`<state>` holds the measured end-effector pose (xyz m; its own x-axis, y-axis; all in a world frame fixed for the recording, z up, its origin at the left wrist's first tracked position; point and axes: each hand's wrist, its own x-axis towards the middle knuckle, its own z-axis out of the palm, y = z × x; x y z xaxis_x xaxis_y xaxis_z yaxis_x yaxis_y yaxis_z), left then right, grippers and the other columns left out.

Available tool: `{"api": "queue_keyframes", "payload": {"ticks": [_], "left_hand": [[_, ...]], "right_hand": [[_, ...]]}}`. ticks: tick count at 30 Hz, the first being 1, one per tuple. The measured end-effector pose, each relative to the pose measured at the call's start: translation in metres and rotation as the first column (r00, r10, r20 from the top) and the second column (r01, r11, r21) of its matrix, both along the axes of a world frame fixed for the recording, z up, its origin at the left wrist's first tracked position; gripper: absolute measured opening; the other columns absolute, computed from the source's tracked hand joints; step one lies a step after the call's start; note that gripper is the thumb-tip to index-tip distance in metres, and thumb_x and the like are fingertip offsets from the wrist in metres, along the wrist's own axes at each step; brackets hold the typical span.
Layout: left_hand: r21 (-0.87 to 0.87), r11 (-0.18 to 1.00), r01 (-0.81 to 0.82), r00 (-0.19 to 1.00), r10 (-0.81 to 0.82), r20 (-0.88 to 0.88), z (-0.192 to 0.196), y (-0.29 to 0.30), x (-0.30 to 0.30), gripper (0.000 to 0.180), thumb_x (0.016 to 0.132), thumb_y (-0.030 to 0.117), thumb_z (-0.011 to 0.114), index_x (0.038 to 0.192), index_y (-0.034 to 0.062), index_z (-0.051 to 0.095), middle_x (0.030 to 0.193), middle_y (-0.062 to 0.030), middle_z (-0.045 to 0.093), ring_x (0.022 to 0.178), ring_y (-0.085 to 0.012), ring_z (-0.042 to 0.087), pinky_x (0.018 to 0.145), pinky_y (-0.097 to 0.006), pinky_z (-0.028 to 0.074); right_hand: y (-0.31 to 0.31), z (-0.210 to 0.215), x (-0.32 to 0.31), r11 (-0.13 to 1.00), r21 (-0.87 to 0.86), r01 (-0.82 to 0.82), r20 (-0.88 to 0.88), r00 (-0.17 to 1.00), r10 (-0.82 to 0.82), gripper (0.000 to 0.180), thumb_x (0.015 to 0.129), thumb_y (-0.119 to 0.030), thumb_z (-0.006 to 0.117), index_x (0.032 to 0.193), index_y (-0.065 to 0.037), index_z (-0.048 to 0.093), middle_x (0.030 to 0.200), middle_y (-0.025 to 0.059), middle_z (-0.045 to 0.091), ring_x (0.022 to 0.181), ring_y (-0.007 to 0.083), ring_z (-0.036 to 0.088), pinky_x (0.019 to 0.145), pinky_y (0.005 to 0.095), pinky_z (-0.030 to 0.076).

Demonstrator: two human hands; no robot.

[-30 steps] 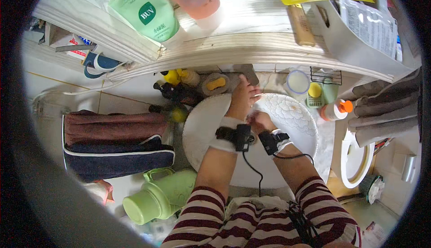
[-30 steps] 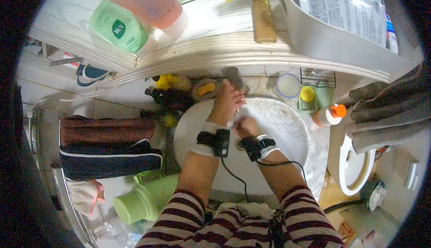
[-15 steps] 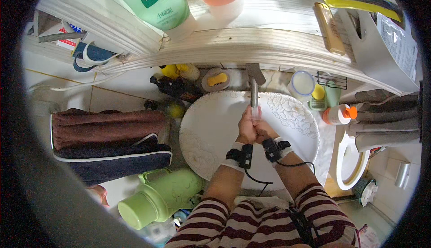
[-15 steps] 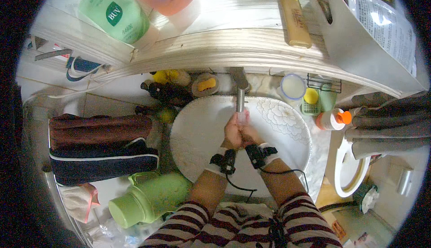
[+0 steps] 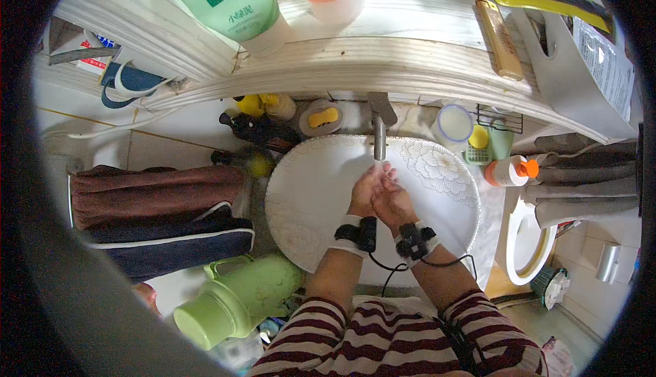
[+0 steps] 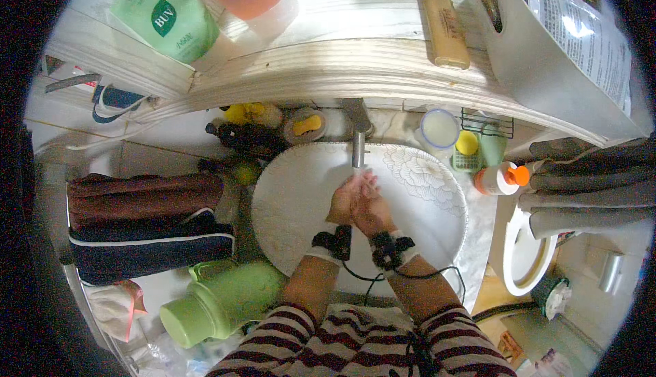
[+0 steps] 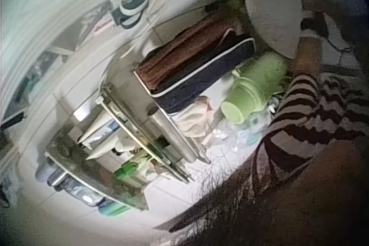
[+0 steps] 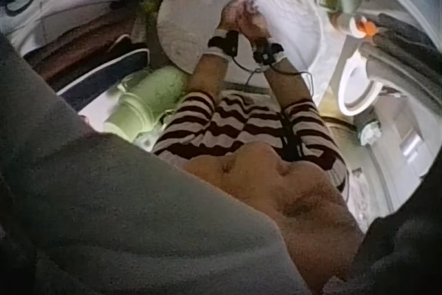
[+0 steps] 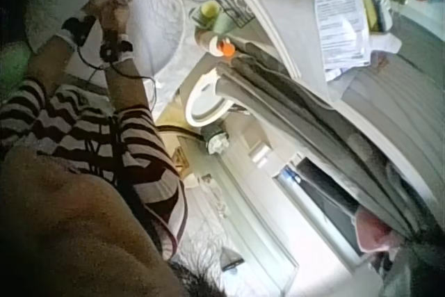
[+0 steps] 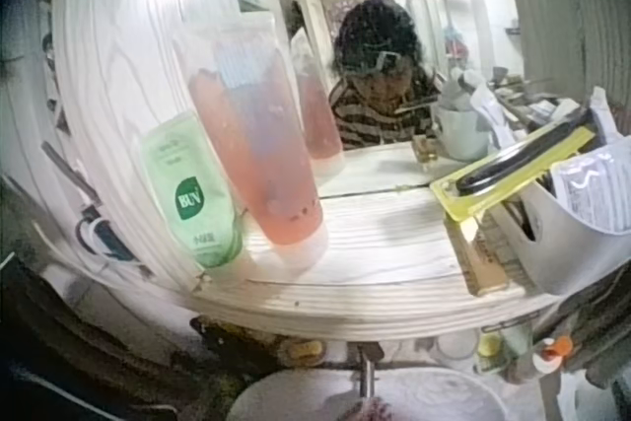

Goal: The person washes a cleaning cloth, mops the floor in a living area, and then cleans the mop head in the sink.

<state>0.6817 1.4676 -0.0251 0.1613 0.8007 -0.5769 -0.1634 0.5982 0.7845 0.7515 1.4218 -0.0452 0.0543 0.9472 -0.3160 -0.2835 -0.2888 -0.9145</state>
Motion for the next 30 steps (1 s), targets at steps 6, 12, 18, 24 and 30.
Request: {"api": "queue_keyframes", "payload": {"ticks": [6,12,18,24,30], "left_hand": [[-0.111,0.984,0.141,0.414,0.044,0.909,0.03,-0.016,0.015,0.048,0.089,0.044,0.045,0.11,0.0,0.049,0.113,-0.0212,0.051,0.108,-0.0358,0.049,0.093,-0.046,0.039],[-0.372,0.928,-0.02,0.696,0.28,0.661,-0.028,-0.012,0.016,0.021,0.088,0.024,0.054,0.105,0.0111,0.054,0.098,0.0001,0.056,0.094,-0.0149,0.054,0.083,-0.031,0.045],[-0.326,0.926,-0.192,0.757,0.351,0.551,-0.027,-0.022,0.004,0.027,0.091,0.031,0.049,0.107,0.0096,0.052,0.094,-0.0007,0.055,0.09,-0.0173,0.054,0.084,-0.032,0.044],[-0.244,0.942,-0.23,0.684,0.335,0.649,-0.009,-0.005,0.02,0.036,0.093,0.036,0.042,0.111,0.0055,0.049,0.099,-0.0052,0.056,0.092,-0.0199,0.054,0.086,-0.034,0.043],[-0.199,0.979,0.053,0.453,0.154,0.878,-0.014,0.014,-0.023,0.042,0.094,0.037,0.035,0.115,0.003,0.047,0.099,-0.0115,0.058,0.09,-0.0239,0.057,0.078,-0.035,0.049]], "right_hand": [[0.024,-0.013,0.015,0.971,-0.227,0.075,-0.851,0.469,-0.235,0.044,0.094,-0.026,0.034,0.127,0.002,0.039,0.12,0.0204,0.051,0.108,0.0309,0.052,0.088,0.0381,0.043],[0.03,-0.023,0.014,0.995,-0.036,-0.095,0.016,0.995,0.096,0.03,0.092,-0.014,0.042,0.111,0.008,0.048,0.104,0.0189,0.058,0.095,0.0262,0.058,0.084,0.033,0.047],[0.035,-0.013,0.001,0.935,-0.355,-0.019,-0.744,0.611,-0.27,0.029,0.09,-0.008,0.036,0.111,0.005,0.05,0.103,0.0175,0.059,0.097,0.0276,0.057,0.088,0.0365,0.044],[0.038,-0.092,0.033,0.939,0.231,-0.253,0.121,0.966,0.23,0.033,0.093,-0.017,0.045,0.117,0.005,0.045,0.104,0.0121,0.057,0.097,0.0178,0.054,0.086,0.028,0.043],[0.037,0.033,0.027,0.937,0.133,-0.324,0.11,0.944,0.311,0.031,0.089,-0.01,0.049,0.115,0.006,0.049,0.103,0.0087,0.057,0.094,0.0135,0.053,0.084,0.0255,0.043]]}}
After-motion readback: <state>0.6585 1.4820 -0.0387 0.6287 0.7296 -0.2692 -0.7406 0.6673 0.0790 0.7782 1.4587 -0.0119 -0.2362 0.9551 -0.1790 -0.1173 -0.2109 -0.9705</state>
